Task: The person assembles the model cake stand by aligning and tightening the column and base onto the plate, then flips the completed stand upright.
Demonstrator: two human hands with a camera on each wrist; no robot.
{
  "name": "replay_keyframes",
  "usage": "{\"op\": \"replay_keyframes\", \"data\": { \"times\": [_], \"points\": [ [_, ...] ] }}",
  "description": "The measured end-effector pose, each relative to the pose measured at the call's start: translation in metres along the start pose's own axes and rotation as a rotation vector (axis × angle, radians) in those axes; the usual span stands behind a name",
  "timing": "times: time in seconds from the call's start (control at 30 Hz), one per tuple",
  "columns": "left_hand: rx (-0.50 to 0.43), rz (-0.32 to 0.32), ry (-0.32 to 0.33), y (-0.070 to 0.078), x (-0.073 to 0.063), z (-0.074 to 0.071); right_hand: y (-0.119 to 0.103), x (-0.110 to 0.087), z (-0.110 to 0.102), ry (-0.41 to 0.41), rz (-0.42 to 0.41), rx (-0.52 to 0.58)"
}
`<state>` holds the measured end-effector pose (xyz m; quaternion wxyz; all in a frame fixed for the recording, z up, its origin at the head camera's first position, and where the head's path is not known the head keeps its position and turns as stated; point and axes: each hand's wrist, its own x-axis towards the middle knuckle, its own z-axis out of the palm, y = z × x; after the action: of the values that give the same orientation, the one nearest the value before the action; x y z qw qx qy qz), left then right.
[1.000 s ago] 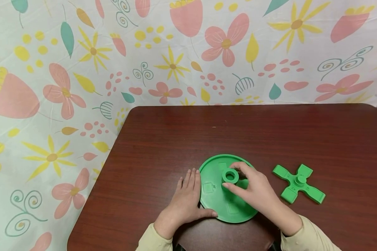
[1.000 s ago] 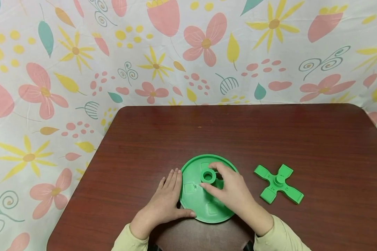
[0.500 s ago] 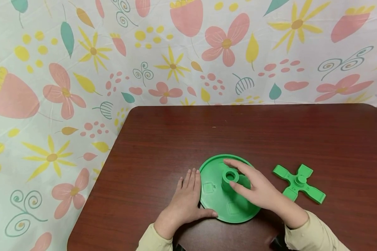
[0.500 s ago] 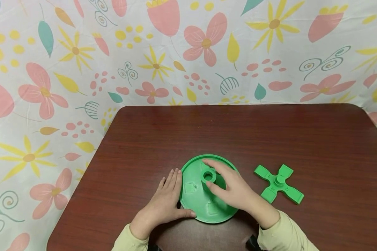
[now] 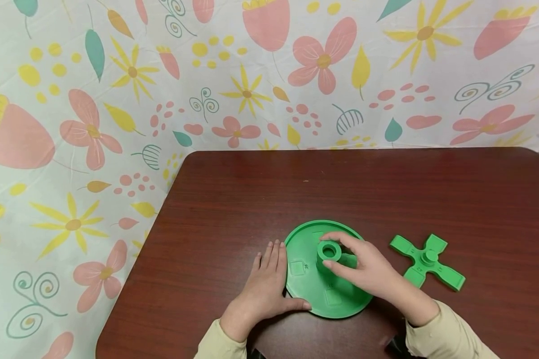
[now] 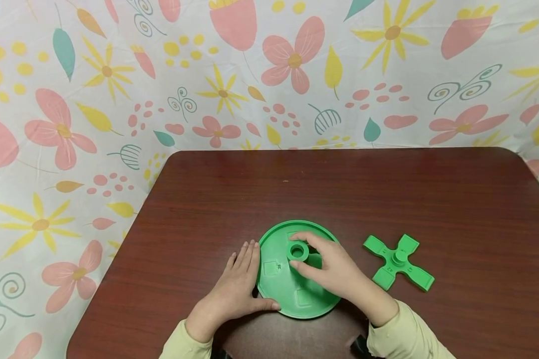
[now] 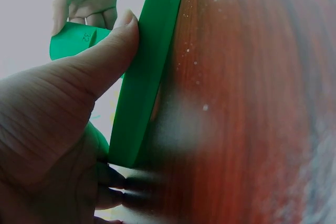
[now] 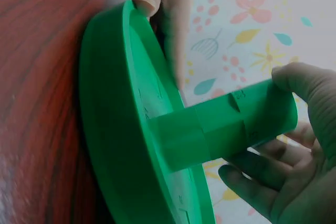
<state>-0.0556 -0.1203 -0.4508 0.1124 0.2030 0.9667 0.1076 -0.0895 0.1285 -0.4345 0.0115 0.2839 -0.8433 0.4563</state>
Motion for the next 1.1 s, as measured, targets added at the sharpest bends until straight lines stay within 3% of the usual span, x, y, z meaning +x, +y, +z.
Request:
{"op": "replay_keyframes", "data": {
  "times": [0.4, 0.9, 1.1],
  "points": [
    [0.000, 0.007, 0.014, 0.000, -0.001, 0.000, -0.013, -0.004, 0.014, 0.189, 0.095, -0.141],
    [-0.022, -0.010, -0.004, 0.003, 0.000, 0.000, -0.015, -0.008, 0.020, 0.256, 0.085, -0.250],
    [-0.020, -0.021, -0.011, 0.005, -0.002, -0.002, -0.019, -0.015, 0.008, 0.189, 0.122, -0.194]
  ]
}}
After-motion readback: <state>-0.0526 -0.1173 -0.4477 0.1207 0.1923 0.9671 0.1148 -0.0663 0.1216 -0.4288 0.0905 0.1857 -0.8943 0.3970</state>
